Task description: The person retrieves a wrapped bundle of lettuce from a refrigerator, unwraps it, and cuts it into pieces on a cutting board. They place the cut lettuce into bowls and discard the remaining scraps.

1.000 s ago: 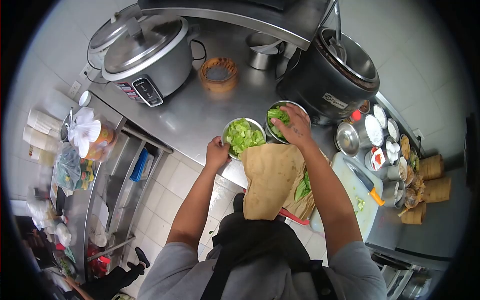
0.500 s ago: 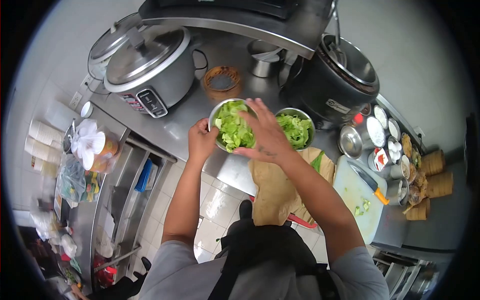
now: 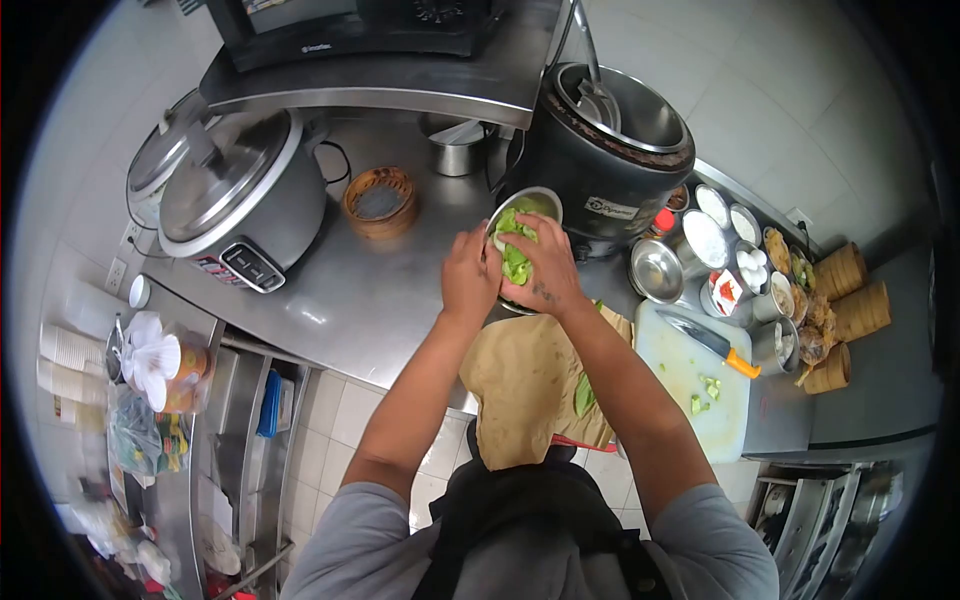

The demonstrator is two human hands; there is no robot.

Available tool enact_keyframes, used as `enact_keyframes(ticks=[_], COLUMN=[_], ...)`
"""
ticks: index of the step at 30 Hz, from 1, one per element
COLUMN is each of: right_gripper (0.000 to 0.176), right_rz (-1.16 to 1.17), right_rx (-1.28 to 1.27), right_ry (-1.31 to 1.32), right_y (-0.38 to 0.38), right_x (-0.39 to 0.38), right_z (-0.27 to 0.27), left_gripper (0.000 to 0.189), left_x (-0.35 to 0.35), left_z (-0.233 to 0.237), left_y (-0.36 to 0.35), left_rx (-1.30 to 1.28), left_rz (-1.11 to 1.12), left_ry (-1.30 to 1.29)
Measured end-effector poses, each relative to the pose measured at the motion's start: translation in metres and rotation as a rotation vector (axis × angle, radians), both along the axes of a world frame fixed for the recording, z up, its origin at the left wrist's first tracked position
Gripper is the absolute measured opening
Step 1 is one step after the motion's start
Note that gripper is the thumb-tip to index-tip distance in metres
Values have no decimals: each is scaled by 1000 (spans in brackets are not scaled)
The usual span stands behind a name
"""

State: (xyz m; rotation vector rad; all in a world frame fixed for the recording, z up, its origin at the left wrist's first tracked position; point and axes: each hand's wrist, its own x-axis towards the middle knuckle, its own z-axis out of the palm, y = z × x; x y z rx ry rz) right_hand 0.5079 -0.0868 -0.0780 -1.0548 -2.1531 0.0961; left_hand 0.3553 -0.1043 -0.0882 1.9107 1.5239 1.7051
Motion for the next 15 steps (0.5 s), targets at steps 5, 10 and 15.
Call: enact_keyframes(ticks=[5, 10, 15], right_gripper=[54, 51, 54], right_rz=[-17, -46, -60], right_rx=[-97, -192, -209], right_ry=[-112, -123, -159], right_y=[-12, -19, -20], right_x=[21, 21, 23], right_z=[-24, -31, -34], left_gripper=[30, 30, 26], left_x=[18, 21, 13], left_z=[-45, -59, -48], left_y=[3, 15, 17], left_rx=[86, 150, 123], left_rz=[51, 147, 264], left_ry=[-159, -190, -343])
